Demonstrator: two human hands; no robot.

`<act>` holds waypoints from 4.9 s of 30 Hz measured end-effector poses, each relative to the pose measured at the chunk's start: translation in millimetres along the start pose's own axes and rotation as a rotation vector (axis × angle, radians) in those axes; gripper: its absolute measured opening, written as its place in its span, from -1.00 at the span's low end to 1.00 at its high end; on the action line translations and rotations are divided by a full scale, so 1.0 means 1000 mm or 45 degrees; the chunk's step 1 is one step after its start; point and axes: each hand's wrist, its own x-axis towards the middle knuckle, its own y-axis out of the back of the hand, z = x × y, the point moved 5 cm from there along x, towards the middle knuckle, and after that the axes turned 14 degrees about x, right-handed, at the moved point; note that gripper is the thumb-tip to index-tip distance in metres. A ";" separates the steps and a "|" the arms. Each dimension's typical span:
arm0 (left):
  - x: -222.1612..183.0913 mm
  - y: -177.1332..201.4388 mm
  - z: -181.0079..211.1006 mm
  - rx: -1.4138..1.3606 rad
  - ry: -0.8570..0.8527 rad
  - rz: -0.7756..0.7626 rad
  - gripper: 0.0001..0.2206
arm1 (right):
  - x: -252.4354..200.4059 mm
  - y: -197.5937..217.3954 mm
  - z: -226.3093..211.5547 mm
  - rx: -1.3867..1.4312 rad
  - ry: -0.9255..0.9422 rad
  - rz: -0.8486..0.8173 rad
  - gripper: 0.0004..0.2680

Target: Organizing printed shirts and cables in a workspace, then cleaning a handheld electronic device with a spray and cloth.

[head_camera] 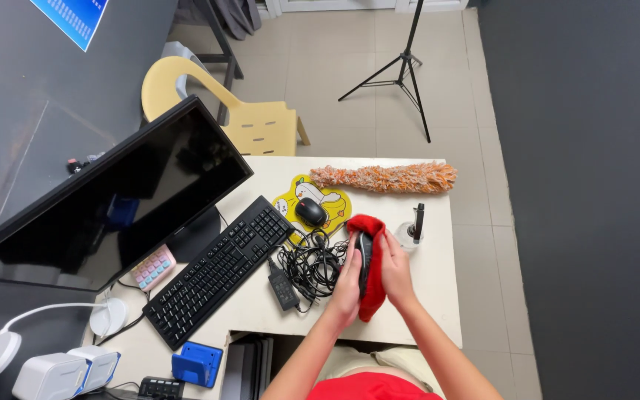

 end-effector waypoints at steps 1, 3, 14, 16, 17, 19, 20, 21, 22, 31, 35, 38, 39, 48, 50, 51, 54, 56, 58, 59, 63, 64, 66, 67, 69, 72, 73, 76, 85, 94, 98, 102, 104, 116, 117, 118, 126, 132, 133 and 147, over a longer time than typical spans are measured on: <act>0.000 0.001 0.001 -0.001 -0.004 0.000 -0.44 | 0.006 0.003 0.001 0.000 0.003 -0.003 -0.72; -0.005 -0.002 -0.001 -0.045 0.036 -0.080 -0.44 | 0.011 0.002 0.020 0.591 -0.525 -0.054 -0.73; 0.038 0.038 -0.011 -0.357 0.086 -0.223 -0.58 | -0.036 -0.040 -0.064 -0.652 0.699 -0.348 -0.72; 0.046 0.040 0.000 -0.497 0.057 -0.302 -0.54 | -0.039 -0.037 -0.055 -0.645 0.732 -0.453 -0.69; 0.051 0.043 0.001 -0.494 0.065 -0.207 -0.56 | -0.038 -0.037 -0.051 -0.664 0.728 -0.539 -0.71; 0.062 0.042 -0.005 -0.495 0.067 -0.119 -0.57 | -0.033 -0.036 -0.050 -0.690 0.730 -0.625 -0.73; 0.067 0.039 -0.013 -0.614 0.062 -0.148 -0.57 | -0.030 -0.036 -0.054 -0.749 0.761 -0.585 -0.71; 0.071 0.036 -0.022 -0.733 0.057 -0.177 -0.56 | -0.026 -0.037 -0.058 -0.808 0.792 -0.544 -0.70; 0.070 0.027 -0.015 -0.730 0.055 -0.184 -0.56 | -0.020 -0.040 -0.060 -0.810 0.797 -0.539 -0.70; 0.072 0.016 0.027 0.454 -0.194 0.178 -0.33 | 0.030 -0.041 -0.081 -0.449 0.638 -0.168 -0.75; 0.053 0.012 0.044 0.943 -0.340 0.210 -0.33 | 0.044 -0.034 -0.065 -0.344 0.460 -0.112 -0.81; 0.042 0.008 0.059 1.040 -0.280 0.163 -0.27 | 0.052 -0.026 -0.050 -0.274 0.363 -0.075 -0.81; 0.038 0.005 0.064 1.051 -0.372 0.128 -0.27 | 0.053 -0.023 -0.047 -0.268 0.380 -0.064 -0.80; 0.030 0.011 0.062 0.927 -0.432 0.021 -0.49 | 0.067 -0.007 -0.011 0.382 -0.248 -0.097 -0.77; 0.028 0.009 0.067 0.853 -0.446 -0.031 -0.48 | 0.068 0.000 -0.002 0.478 -0.320 -0.074 -0.78; 0.026 0.007 0.070 0.779 -0.457 -0.075 -0.48 | 0.068 0.003 0.003 0.574 -0.397 -0.057 -0.78; 0.029 0.010 0.063 0.631 -0.455 -0.149 -0.48 | 0.069 0.009 0.003 0.589 -0.527 -0.003 -0.78; 0.027 0.008 0.070 0.584 -0.480 -0.193 -0.48 | 0.067 0.010 -0.003 0.621 -0.522 -0.102 -0.77; 0.026 0.007 0.072 0.537 -0.502 -0.238 -0.47 | 0.063 0.006 -0.010 0.653 -0.516 -0.202 -0.77; 0.027 0.010 0.067 0.413 -0.413 -0.246 -0.48 | 0.061 0.005 -0.013 0.682 -0.550 -0.168 -0.76; 0.028 0.010 0.059 0.189 -0.241 -0.289 -0.49 | 0.057 -0.001 -0.020 0.797 -0.564 -0.158 -0.75; 0.028 0.009 0.062 0.189 -0.241 -0.292 -0.49 | 0.055 -0.002 -0.021 0.797 -0.562 -0.156 -0.75; 0.025 0.005 0.073 0.376 -0.362 -0.300 -0.46 | 0.053 -0.001 -0.021 0.758 -0.587 -0.062 -0.75; 0.028 0.007 0.067 0.377 -0.361 -0.303 -0.46 | 0.048 -0.005 -0.032 0.759 -0.585 -0.060 -0.75; 0.037 0.020 0.057 0.532 -0.289 -0.077 -0.41 | 0.043 -0.016 -0.066 0.475 -0.245 -0.225 -0.74; 0.036 0.020 0.063 0.688 -0.339 -0.086 -0.35 | 0.030 -0.027 -0.086 -0.389 0.358 -0.485 -0.75; 0.035 0.020 0.057 0.687 -0.338 -0.086 -0.35 | 0.031 -0.024 -0.073 -0.389 0.357 -0.484 -0.75; 0.032 0.017 0.044 1.180 0.093 -0.063 -0.37 | 0.041 -0.010 -0.039 -0.290 0.246 -0.345 -0.83; 0.041 0.006 0.041 0.209 -0.157 0.089 -0.52 | 0.047 0.003 -0.006 0.788 -0.391 0.073 -0.74; 0.045 0.006 0.091 0.785 -0.583 0.409 -0.51 | 0.009 -0.027 -0.019 0.842 -0.302 -0.198 -0.50; 0.047 0.003 0.069 0.319 -0.310 0.158 -0.47 | 0.021 -0.027 -0.026 0.057 0.066 -0.264 -0.50; 0.042 -0.012 0.050 -0.150 -0.115 -0.002 -0.48 | 0.037 -0.032 -0.068 -0.109 0.284 -0.150 -0.56; 0.046 -0.012 0.062 -0.218 -0.082 0.023 -0.46 | 0.032 -0.038 -0.068 -0.172 0.291 -0.139 -0.56; 0.078 0.010 0.073 -0.448 0.012 0.033 -0.29 | 0.014 -0.056 -0.074 -0.755 0.663 -0.493 -0.60; 0.071 -0.002 0.079 -0.498 0.039 -0.020 -0.32 | 0.022 -0.056 -0.082 -0.777 0.697 -0.478 -0.60; 0.068 -0.006 0.076 -0.496 0.042 -0.018 -0.32 | 0.028 -0.058 -0.085 -0.776 0.694 -0.477 -0.60; 0.057 -0.008 0.051 -0.181 -0.119 0.097 -0.39 | 0.067 -0.054 -0.085 -0.222 0.368 -0.231 -0.55; 0.078 0.015 0.064 -0.305 -0.230 0.264 -0.34 | 0.040 -0.055 -0.062 -0.311 0.389 -0.284 -0.52; 0.083 0.019 0.065 -0.304 -0.226 0.260 -0.34 | 0.034 -0.055 -0.059 -0.313 0.388 -0.278 -0.52; 0.078 0.038 0.113 -0.140 -0.517 0.149 -0.37 | 0.002 0.001 0.061 -0.082 -0.123 -0.485 -0.69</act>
